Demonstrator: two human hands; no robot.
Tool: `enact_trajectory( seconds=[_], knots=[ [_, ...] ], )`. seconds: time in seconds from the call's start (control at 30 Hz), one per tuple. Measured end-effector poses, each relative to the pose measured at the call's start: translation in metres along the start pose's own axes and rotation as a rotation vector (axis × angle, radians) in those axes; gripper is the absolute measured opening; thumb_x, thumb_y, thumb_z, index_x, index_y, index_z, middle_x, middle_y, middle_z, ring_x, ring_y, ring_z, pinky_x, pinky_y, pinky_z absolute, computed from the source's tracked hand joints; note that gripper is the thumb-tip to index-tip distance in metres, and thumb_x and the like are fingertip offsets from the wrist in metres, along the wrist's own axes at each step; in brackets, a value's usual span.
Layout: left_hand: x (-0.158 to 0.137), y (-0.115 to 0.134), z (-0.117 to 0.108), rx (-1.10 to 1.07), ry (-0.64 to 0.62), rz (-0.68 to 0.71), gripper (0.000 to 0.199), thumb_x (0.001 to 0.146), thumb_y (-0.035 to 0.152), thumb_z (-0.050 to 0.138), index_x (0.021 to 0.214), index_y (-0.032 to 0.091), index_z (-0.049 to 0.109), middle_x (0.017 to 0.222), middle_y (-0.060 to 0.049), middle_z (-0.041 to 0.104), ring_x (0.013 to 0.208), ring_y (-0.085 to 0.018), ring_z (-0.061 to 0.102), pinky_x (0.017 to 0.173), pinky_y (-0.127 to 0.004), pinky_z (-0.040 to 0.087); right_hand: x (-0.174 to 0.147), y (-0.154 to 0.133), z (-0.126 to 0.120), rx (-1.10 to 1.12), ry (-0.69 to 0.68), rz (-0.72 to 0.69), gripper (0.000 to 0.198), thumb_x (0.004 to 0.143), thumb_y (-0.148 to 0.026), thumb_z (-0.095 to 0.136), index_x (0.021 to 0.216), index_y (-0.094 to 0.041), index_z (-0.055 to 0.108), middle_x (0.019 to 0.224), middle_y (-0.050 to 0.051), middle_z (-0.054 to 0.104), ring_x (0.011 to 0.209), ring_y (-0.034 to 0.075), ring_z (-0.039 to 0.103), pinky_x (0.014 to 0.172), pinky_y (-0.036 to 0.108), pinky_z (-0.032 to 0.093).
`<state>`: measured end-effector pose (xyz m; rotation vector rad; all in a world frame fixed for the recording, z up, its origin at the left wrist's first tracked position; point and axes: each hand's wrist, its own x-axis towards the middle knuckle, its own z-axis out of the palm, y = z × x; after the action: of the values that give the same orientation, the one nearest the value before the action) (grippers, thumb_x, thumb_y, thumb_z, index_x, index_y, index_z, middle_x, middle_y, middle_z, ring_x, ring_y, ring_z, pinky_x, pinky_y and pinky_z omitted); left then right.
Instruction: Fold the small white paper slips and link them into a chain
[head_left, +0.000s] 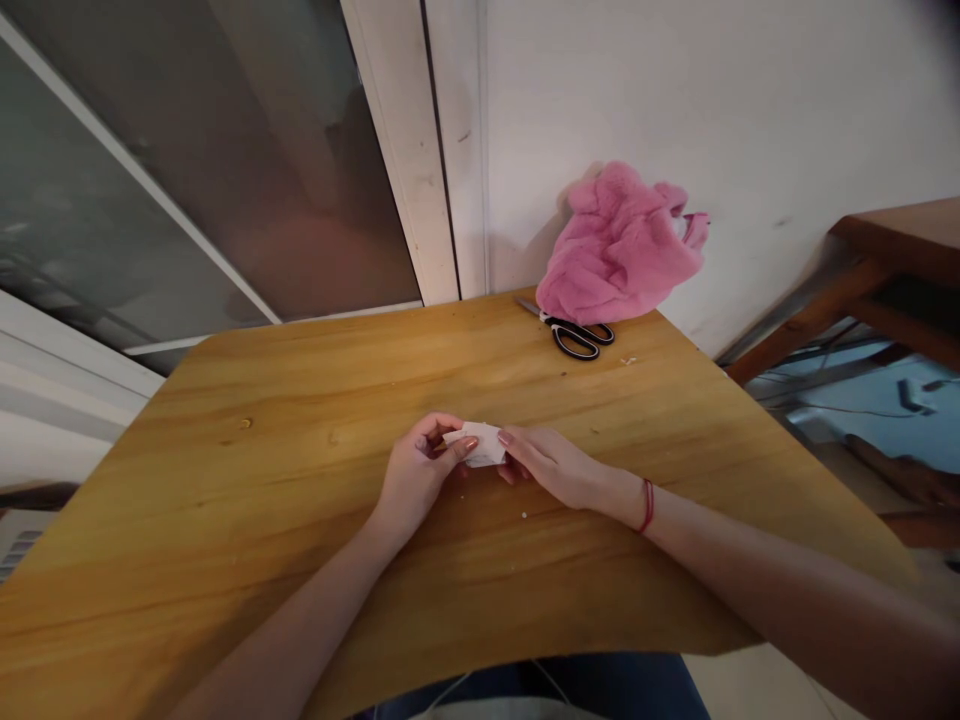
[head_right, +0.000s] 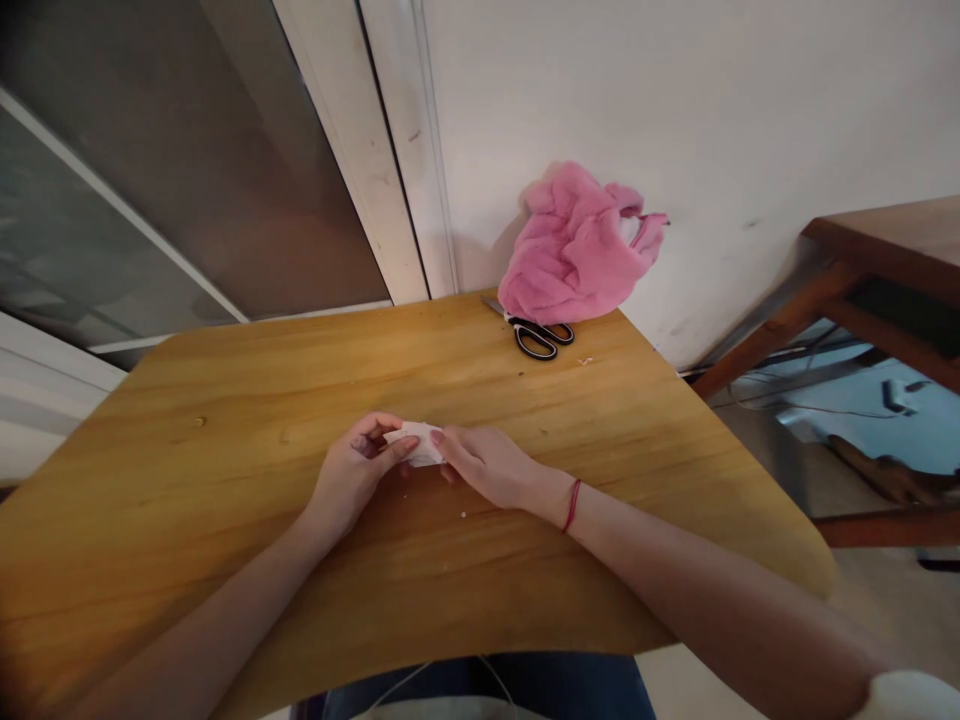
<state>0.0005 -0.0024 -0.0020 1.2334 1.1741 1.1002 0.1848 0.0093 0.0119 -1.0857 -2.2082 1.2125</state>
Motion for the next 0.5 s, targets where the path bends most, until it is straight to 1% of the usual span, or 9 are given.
enact_trajectory(
  seconds=[0.07,0.13,0.17,0.27,0.37,0.43,0.5],
  knots=[
    [-0.001,-0.001,0.000,-0.033,-0.009,-0.002,0.021,0.071,0.029,0.067,0.082,0.019,0.052,0.068,0.004,0.059,0.046,-0.007,0.052,0.046,-0.021,0.044,0.001,0.000,0.005,0.012,0.085,0.047,0.029,0.090,-0.044,0.039,0.082,-0.018,0.048,0.069,-0.001,0.056,0.060,0.012,0.049,0.055,0.024,0.034],
    [-0.001,-0.003,0.000,-0.066,-0.020,-0.001,0.021,0.072,0.029,0.066,0.084,0.019,0.052,0.070,0.004,0.060,0.044,-0.007,0.053,0.044,-0.021,0.043,0.003,0.001,0.011,0.002,0.159,0.047,0.026,0.082,-0.041,0.055,0.091,-0.019,0.046,0.073,-0.001,0.056,0.061,0.012,0.049,0.054,0.023,0.034],
    [-0.001,-0.003,0.000,-0.072,-0.019,-0.001,0.022,0.072,0.030,0.066,0.084,0.019,0.052,0.071,0.004,0.060,0.043,-0.007,0.053,0.043,-0.021,0.043,0.005,0.002,0.013,0.001,0.182,0.032,0.025,0.080,-0.038,0.057,0.092,-0.019,0.046,0.074,-0.001,0.056,0.062,0.012,0.049,0.054,0.023,0.034],
    [-0.001,-0.001,0.000,-0.021,-0.017,0.003,0.019,0.073,0.029,0.066,0.083,0.019,0.054,0.070,0.004,0.061,0.043,-0.007,0.054,0.045,-0.021,0.044,0.007,0.004,0.017,0.034,0.210,-0.005,0.015,0.085,-0.033,0.051,0.083,-0.019,0.045,0.069,-0.002,0.053,0.060,0.011,0.048,0.053,0.022,0.034],
    [-0.002,0.002,0.001,0.054,-0.028,0.024,0.016,0.075,0.031,0.063,0.085,0.019,0.058,0.070,0.002,0.063,0.048,-0.008,0.056,0.051,-0.022,0.047,0.007,0.005,0.016,0.090,0.230,0.007,0.020,0.087,-0.037,0.047,0.078,-0.019,0.045,0.066,-0.002,0.051,0.059,0.011,0.047,0.052,0.022,0.034],
    [-0.003,0.004,0.003,0.058,-0.041,0.044,0.018,0.075,0.031,0.062,0.089,0.019,0.060,0.074,0.001,0.064,0.053,-0.010,0.057,0.055,-0.024,0.049,0.007,0.005,0.015,0.113,0.237,0.027,0.023,0.088,-0.039,0.045,0.079,-0.018,0.046,0.066,-0.002,0.052,0.058,0.011,0.047,0.052,0.022,0.034],
    [-0.003,0.005,0.004,0.054,-0.057,0.040,0.019,0.075,0.031,0.062,0.089,0.019,0.060,0.074,0.001,0.064,0.054,-0.010,0.057,0.057,-0.025,0.049,0.007,0.006,0.014,0.118,0.239,0.039,0.024,0.089,-0.039,0.044,0.080,-0.017,0.047,0.067,-0.001,0.052,0.059,0.010,0.046,0.052,0.022,0.034]
  ],
)
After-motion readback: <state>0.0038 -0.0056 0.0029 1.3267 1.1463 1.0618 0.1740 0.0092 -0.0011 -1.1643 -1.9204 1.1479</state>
